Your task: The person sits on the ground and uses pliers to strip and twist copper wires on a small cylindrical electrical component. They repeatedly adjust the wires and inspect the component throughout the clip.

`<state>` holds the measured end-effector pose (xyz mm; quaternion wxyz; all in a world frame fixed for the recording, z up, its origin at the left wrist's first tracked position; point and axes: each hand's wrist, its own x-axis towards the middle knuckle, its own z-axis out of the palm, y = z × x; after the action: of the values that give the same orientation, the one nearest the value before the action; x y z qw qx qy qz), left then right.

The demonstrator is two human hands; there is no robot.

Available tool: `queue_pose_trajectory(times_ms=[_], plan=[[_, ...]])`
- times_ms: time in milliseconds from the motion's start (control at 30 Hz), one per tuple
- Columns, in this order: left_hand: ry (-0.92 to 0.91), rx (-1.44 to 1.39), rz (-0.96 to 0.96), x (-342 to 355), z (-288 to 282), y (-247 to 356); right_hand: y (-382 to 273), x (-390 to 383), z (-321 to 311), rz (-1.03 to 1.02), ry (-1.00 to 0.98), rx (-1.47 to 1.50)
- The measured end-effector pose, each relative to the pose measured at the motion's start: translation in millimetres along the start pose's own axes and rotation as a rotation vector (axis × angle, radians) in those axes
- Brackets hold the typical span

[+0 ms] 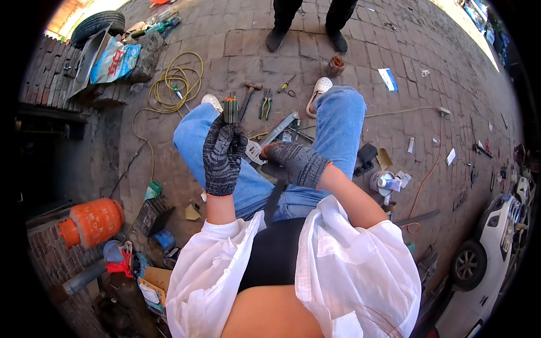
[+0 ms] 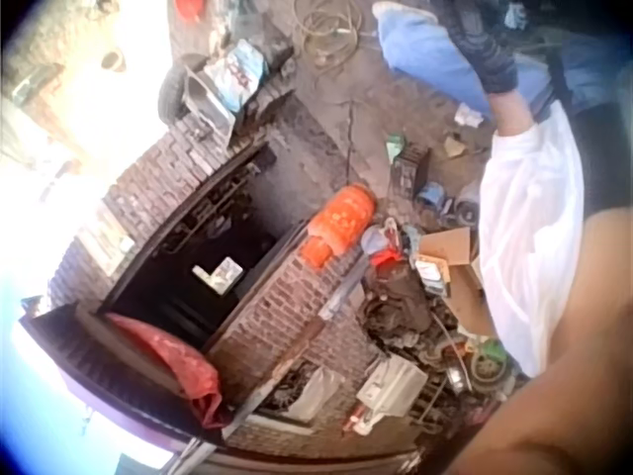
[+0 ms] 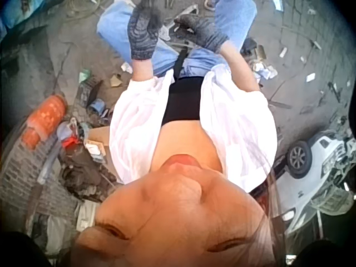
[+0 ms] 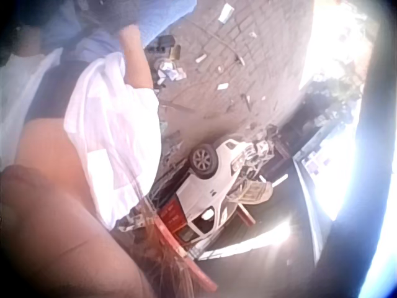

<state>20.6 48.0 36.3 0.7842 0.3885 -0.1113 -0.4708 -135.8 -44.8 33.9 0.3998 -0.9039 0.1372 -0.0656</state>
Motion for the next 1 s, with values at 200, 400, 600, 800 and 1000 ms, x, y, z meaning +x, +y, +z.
queue_pose_trajectory(times_ms=[200, 400, 600, 800, 1000], plan=[[0.03, 0.248, 0.022, 6.3, -12.4, -24.2, -48.6, -2.9, -32.4, 0.009, -0.112, 0.615], [-0.124, 0.593, 0.174, -7.8, -31.5, -60.5, -24.3, 27.3, -78.0, -0.249, 0.512, 1.747], [-0.059, 0.3, 0.015, -11.0, -5.5, -31.8, 10.2, 32.0, -59.3, -0.182, 0.522, 1.361], [-0.056, 0.058, -0.044, -4.7, 10.5, -25.4, -1.0, 27.3, -53.7, -0.074, 0.523, 1.083], [-0.008, 0.127, -0.044, 7.2, -12.0, -37.9, 4.1, 11.4, -72.7, -0.323, 0.325, 2.132]])
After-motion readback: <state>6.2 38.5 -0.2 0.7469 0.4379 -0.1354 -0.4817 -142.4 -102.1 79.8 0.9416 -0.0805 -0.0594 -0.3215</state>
